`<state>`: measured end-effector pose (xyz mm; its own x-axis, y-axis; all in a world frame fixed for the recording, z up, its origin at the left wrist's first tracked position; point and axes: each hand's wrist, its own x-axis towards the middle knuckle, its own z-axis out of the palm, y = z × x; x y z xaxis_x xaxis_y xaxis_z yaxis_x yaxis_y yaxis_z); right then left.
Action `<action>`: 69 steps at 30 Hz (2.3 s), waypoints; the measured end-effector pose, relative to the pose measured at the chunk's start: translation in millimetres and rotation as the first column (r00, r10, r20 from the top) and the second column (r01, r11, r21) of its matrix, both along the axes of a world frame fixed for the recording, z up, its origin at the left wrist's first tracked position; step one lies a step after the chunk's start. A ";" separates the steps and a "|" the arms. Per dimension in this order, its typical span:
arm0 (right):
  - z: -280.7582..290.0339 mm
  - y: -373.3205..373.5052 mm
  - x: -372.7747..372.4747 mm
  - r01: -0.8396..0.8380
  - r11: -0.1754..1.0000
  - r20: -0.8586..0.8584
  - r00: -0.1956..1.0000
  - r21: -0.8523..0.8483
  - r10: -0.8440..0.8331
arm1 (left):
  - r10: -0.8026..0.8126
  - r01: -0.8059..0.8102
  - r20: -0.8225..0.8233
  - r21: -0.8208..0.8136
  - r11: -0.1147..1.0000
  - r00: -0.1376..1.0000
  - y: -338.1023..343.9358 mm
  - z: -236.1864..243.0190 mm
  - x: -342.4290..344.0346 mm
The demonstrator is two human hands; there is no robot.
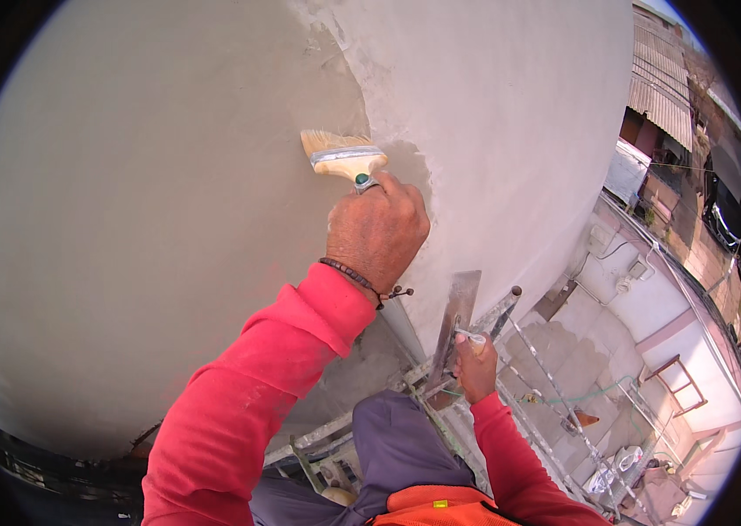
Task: The person applies plaster to a wall using a trowel and a brush while standing on scaffolding. They repeatedly scoop plaster from a bucket, spread it on the wall, and smooth the surface.
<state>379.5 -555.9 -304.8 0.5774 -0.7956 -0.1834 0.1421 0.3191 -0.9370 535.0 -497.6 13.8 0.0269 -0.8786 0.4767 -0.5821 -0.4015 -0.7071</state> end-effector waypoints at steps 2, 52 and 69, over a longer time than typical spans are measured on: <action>18.6 -17.1 9.3 0.042 0.997 0.117 0.993 -0.059 -0.035 | 0.073 -0.065 -0.215 0.042 0.997 0.974 23.4 -41.0 -9.2; 179.0 -76.0 239.0 0.051 0.313 0.050 0.999 -0.948 -0.011 | 0.475 -0.968 -0.869 -0.015 0.249 0.135 663.8 -303.5 -78.5; 197.3 -67.7 234.6 0.311 0.138 0.309 0.950 -0.940 -0.036 | 0.321 -0.970 -0.924 -0.153 0.188 0.207 637.7 -310.6 -103.2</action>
